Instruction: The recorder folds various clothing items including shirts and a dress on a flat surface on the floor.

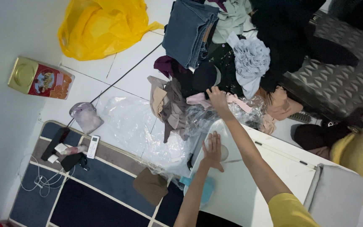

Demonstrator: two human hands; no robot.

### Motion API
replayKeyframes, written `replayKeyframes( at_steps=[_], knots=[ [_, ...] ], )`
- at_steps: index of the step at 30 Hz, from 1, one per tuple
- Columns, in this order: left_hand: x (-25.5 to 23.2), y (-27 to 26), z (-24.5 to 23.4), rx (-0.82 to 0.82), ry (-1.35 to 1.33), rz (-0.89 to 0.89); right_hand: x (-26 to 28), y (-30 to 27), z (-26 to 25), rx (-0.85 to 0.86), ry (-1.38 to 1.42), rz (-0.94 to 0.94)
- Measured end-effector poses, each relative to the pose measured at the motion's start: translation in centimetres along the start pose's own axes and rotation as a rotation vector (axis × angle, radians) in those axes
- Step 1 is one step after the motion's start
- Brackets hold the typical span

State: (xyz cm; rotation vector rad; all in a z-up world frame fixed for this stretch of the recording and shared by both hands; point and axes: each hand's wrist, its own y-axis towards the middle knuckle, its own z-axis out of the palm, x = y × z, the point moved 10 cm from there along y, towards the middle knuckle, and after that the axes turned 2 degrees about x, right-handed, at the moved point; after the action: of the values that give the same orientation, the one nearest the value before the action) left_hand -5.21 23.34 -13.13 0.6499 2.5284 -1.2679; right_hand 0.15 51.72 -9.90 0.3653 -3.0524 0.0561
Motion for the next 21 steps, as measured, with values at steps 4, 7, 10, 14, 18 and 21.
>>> replayKeyframes(
  at_steps=[4,7,10,14,18,21],
  knots=[
    [0.9,0.0,-0.4,-0.013,0.007,-0.001,-1.7,-1.0,0.1,-0.235,-0.027,-0.047],
    [0.8,0.3,-1.1,-0.03,0.016,0.009,-2.1,-3.8,-9.6,-0.238,0.279,-0.071],
    [-0.2,-1.1,-1.7,-0.037,0.027,0.042,-2.4,-10.7,-17.7,-0.375,0.38,-0.111],
    [-0.9,-2.9,-4.4,-0.297,-0.049,0.136,-4.2,-23.0,-22.4,-0.352,0.585,0.036],
    [-2.5,-8.8,-9.9,-0.308,-1.621,0.237,-3.8,-35.7,-23.8,-0.24,0.638,0.271],
    [-8.7,-12.8,-9.6,0.054,-1.773,0.123,-2.3,-45.1,-22.0,-0.223,0.642,0.442]
  ],
)
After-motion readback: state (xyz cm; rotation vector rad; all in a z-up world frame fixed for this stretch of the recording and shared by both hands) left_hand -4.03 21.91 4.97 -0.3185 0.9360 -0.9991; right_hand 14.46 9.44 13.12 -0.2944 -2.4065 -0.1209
